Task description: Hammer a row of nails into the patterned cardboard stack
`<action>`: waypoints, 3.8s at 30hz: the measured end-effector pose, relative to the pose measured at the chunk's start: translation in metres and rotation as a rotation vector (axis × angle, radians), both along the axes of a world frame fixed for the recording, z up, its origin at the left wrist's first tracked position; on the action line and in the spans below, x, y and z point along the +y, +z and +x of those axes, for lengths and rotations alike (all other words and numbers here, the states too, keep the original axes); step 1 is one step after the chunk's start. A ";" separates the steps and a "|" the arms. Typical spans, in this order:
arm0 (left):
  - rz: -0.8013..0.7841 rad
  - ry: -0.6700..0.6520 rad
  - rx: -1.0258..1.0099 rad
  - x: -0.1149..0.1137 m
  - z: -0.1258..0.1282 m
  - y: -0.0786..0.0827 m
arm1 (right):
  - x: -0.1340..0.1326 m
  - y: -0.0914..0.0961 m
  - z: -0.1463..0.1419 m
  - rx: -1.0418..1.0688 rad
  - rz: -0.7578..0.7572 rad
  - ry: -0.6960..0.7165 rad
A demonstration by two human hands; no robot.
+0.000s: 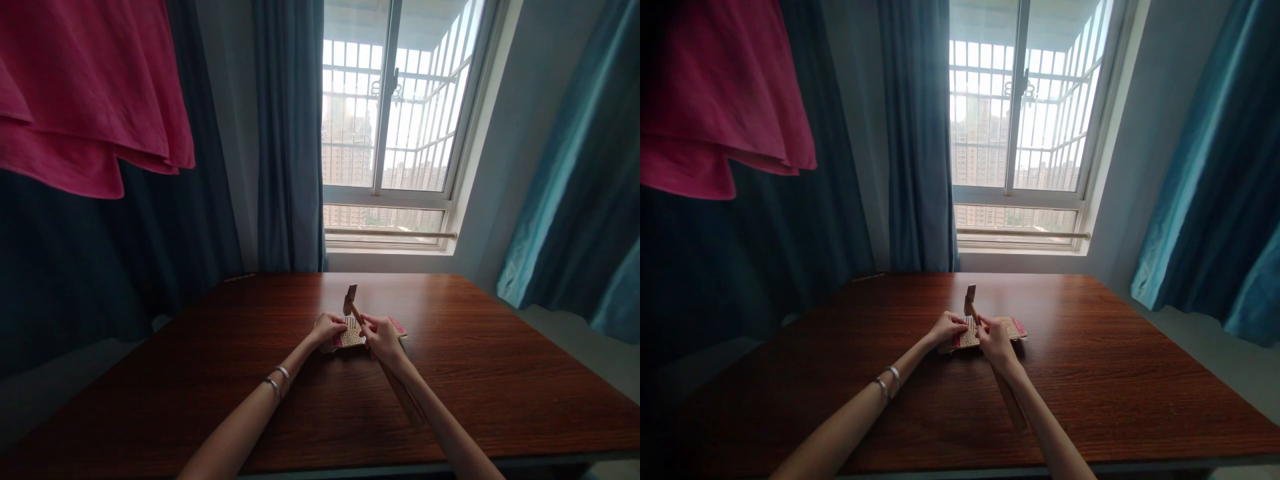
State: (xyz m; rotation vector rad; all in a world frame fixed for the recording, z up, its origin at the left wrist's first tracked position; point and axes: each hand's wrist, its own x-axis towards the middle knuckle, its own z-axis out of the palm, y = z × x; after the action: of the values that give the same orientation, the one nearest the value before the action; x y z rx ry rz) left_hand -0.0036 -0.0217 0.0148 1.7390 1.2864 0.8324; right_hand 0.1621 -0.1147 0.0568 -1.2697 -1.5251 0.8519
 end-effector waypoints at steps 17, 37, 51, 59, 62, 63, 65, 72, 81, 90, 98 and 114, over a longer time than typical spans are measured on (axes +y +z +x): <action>0.004 -0.004 -0.016 0.006 0.000 -0.008 | -0.008 -0.001 0.008 0.087 0.009 -0.046; 0.324 0.193 -0.106 -0.040 -0.022 0.025 | -0.064 -0.022 0.083 0.020 0.098 -0.415; 0.203 -0.009 -0.048 -0.115 -0.023 0.024 | -0.079 -0.046 0.060 0.182 0.043 -0.296; -0.390 -0.510 -0.211 -0.174 0.015 0.018 | -0.084 -0.055 0.026 0.261 0.043 -0.235; -0.415 -0.581 -0.198 -0.194 0.022 0.015 | -0.076 -0.057 0.029 0.221 0.061 -0.305; -0.380 -0.599 -0.168 -0.199 0.022 0.015 | -0.072 -0.057 0.034 0.204 0.059 -0.321; -0.299 -0.607 -0.101 -0.205 0.018 0.015 | -0.065 -0.057 0.049 0.149 0.041 -0.348; 0.066 -0.203 -0.022 -0.171 -0.019 0.024 | -0.049 -0.063 0.122 -0.217 -0.044 -0.489; 0.421 -0.023 0.196 -0.077 -0.079 0.001 | -0.035 -0.087 0.151 -0.452 -0.052 -0.536; 0.346 -0.118 0.493 -0.035 -0.091 -0.030 | -0.021 -0.094 0.152 -0.622 -0.004 -0.533; 0.393 -0.233 0.579 -0.014 -0.092 -0.025 | -0.010 -0.104 0.146 -0.644 0.033 -0.486; 0.367 -0.375 0.719 -0.011 -0.105 -0.009 | 0.001 -0.100 0.162 -0.678 -0.001 -0.473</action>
State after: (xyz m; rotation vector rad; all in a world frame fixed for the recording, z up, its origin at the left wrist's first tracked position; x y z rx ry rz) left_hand -0.1086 -0.0323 0.0062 2.6215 1.2119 0.2211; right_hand 0.3241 -0.1140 -0.0431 -1.9397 -1.6043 0.1052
